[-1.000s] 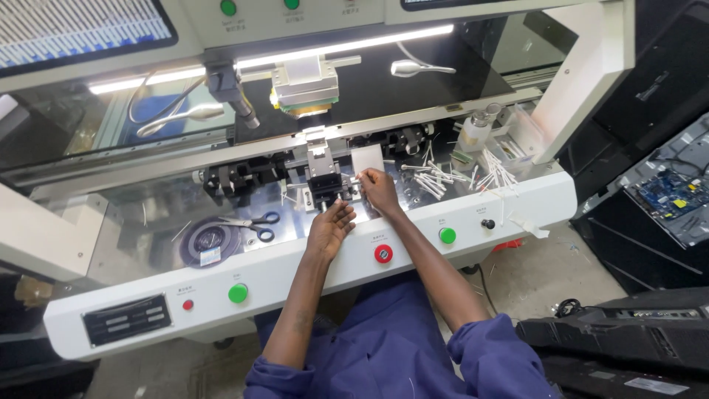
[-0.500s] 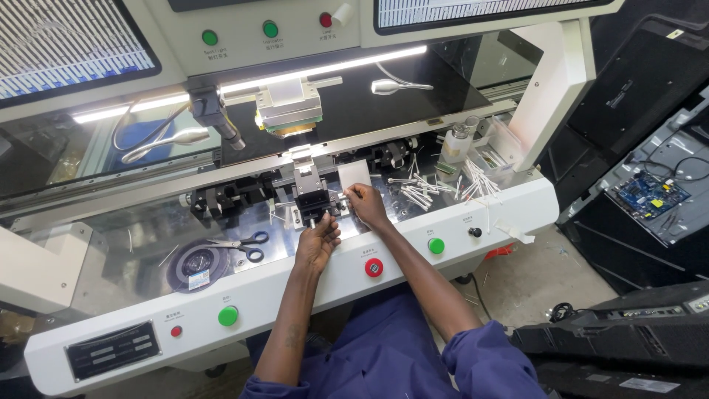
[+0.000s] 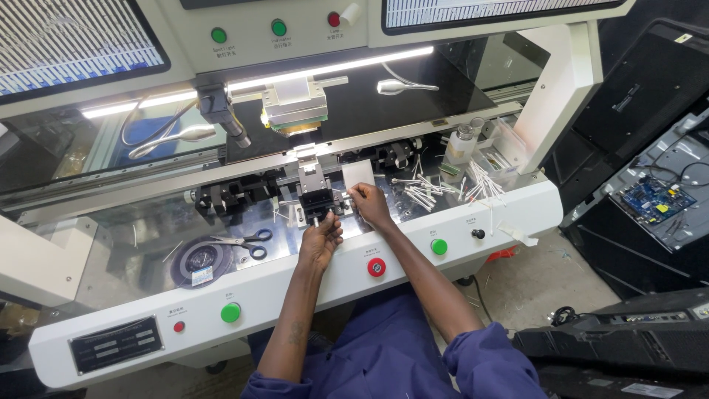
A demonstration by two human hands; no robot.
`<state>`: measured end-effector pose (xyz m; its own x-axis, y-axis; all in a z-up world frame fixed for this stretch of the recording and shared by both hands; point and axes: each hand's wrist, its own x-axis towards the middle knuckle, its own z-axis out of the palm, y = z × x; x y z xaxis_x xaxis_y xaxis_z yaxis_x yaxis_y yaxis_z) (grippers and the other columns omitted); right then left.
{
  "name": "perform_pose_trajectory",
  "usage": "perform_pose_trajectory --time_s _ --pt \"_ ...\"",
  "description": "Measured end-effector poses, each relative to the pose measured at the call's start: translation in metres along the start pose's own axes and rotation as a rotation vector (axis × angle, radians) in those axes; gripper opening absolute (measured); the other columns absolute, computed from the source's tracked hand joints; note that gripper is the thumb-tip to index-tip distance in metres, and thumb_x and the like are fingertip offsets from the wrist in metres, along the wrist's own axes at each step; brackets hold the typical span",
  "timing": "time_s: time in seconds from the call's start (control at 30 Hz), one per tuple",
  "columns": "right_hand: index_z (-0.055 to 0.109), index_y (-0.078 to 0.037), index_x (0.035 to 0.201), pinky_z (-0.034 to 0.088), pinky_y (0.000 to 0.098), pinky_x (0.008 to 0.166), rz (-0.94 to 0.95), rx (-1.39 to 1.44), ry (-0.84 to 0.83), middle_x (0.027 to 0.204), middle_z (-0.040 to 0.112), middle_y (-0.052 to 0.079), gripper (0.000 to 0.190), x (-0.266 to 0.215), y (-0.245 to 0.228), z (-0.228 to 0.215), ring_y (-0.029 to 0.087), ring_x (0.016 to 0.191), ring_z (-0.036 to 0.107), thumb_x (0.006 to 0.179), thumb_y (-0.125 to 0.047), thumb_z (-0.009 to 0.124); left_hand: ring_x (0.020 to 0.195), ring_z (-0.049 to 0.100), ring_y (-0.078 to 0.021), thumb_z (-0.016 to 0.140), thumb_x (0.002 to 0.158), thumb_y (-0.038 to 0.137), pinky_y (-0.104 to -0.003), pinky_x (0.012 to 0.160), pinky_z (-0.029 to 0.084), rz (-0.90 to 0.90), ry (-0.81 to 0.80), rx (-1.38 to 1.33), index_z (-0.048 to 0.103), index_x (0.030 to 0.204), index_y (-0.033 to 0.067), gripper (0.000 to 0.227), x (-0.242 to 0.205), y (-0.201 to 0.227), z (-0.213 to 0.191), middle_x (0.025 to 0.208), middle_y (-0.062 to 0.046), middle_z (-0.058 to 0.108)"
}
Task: The person places small white components into a fixture on a machine, then presses a button to activate the machine. The person repeats this process multiple times, handling each component individually.
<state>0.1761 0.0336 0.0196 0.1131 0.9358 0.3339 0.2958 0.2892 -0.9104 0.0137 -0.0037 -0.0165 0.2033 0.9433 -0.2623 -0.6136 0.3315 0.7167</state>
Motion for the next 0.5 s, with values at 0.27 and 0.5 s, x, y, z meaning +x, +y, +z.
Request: perform_pose_trajectory --time_s 0.27,0.5 --pt "0.072 -0.006 0.081 0.041 0.0218 0.039 0.01 0.014 0.006 0.051 0.061 0.006 0.016 0.0017 0.002 0.0019 0.01 0.039 0.053 0.09 -0.016 0.064 0.062 0.072 -0.0193 0.074 0.088 0.023 -0.027 0.052 0.059 0.005 0.006 -0.005 0.07 0.094 0.0015 0.023 0.0011 -0.0013 -0.0009 0.074 -0.01 0.072" --pt "0.073 -0.006 0.081 0.042 0.0218 0.038 0.011 0.015 0.014 0.051 0.061 0.007 0.017 0.0034 0.0066 0.0021 0.01 0.039 0.054 0.091 -0.017 0.064 0.062 0.071 -0.0188 0.074 0.088 0.023 -0.028 0.052 0.058 0.006 0.01 0.006 0.07 0.093 0.0012 0.023 0.0008 -0.0002 0.0004 0.074 -0.01 0.072"
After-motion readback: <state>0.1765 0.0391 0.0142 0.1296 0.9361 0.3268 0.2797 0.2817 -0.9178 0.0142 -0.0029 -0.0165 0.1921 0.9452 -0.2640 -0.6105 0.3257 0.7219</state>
